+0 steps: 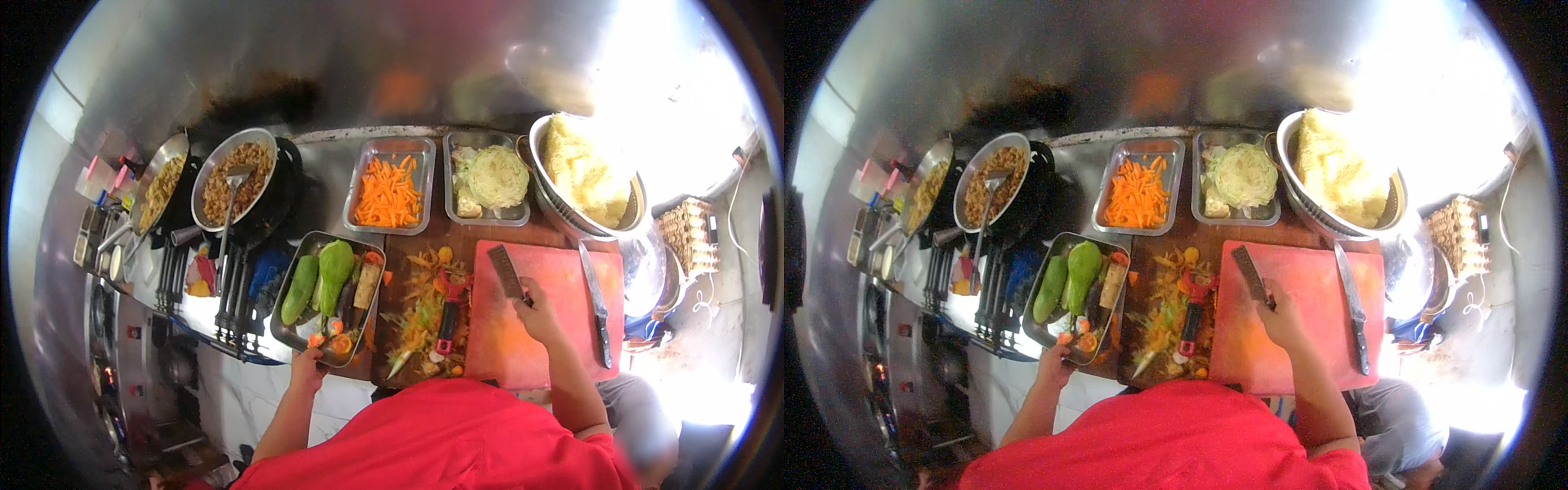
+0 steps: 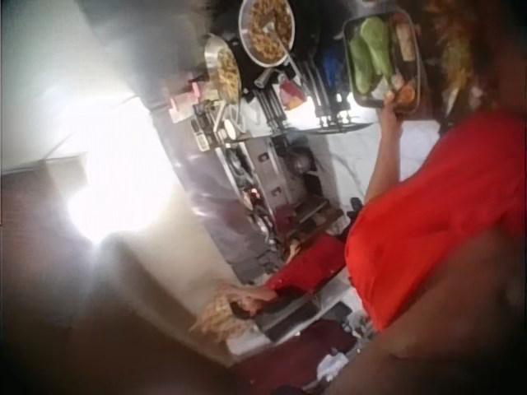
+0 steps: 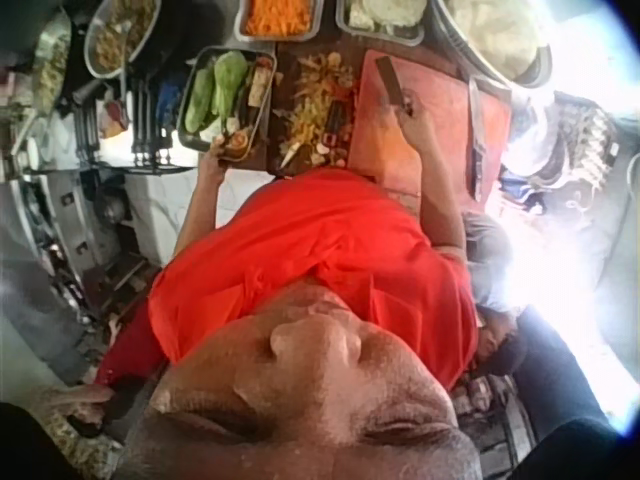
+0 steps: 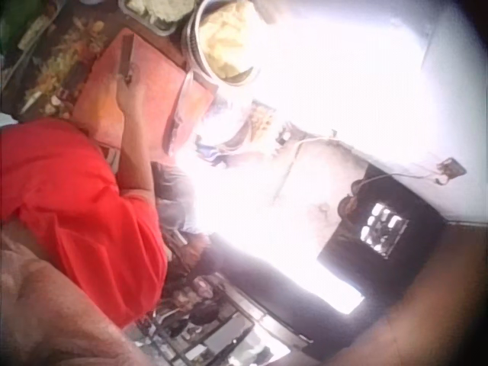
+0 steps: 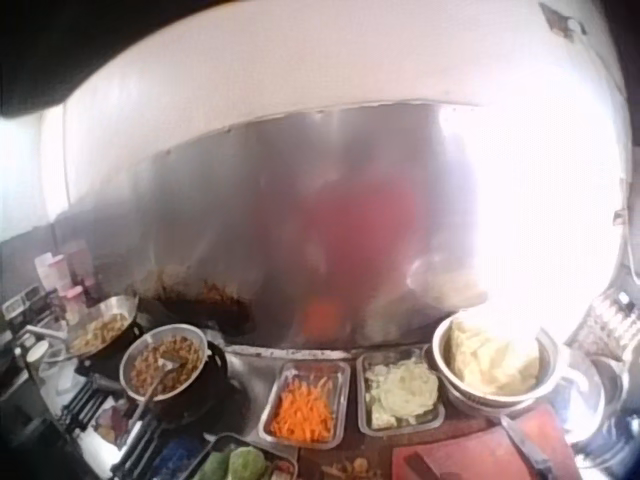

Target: The person uses a crinkle-cut knife to slice carrots into thin strips on a red cutting board. After finishing the carrots, they transfer the strips into a metal tray, clean the cutting board with a cloth, and briefly walk to a sink area before returning to the workstation.

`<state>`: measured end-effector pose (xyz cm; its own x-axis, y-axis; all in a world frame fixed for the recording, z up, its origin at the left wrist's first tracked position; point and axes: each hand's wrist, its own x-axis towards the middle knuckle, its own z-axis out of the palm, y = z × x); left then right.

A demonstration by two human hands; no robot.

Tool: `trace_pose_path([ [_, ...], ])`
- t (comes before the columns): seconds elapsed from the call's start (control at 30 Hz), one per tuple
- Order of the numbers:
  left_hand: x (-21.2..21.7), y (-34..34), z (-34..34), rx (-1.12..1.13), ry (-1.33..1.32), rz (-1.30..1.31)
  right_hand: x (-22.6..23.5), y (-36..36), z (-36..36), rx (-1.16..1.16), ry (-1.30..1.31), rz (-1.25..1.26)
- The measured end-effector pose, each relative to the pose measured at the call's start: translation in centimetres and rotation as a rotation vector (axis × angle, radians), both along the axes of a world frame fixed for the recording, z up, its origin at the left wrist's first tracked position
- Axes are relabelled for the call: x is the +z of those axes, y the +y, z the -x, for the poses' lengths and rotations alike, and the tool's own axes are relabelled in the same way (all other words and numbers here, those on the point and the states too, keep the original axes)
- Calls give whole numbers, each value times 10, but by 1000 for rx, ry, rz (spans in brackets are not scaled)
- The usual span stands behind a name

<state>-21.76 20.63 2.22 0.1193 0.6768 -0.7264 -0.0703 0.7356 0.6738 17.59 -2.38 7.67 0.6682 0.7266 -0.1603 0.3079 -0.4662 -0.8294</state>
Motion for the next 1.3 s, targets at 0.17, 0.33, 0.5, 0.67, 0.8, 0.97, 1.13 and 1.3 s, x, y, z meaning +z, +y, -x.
trace_pose_path([
  [0.17,36,-6,-3,9,-59,-5,1,-5,-14,95,-520,197],
  [0.33,56,-28,-8,49,-320,28,-13,-25,-5,113,-540,272],
  [0.5,82,8,-93,-43,-413,-162,-3,-34,8,11,-522,165],
  [0.67,78,55,-236,-20,-479,-178,14,-34,16,-2,-486,89],
  [0.8,30,74,-323,2,-548,-112,21,-56,29,-76,-483,106],
  [0.97,11,50,-371,54,-321,-110,7,-99,47,-231,-447,225],
  [1.13,1,62,-356,-189,-370,-67,-4,-105,63,-236,-412,159],
  [1.3,40,56,-297,-308,-408,-59,8,-67,69,-115,-437,120],
])
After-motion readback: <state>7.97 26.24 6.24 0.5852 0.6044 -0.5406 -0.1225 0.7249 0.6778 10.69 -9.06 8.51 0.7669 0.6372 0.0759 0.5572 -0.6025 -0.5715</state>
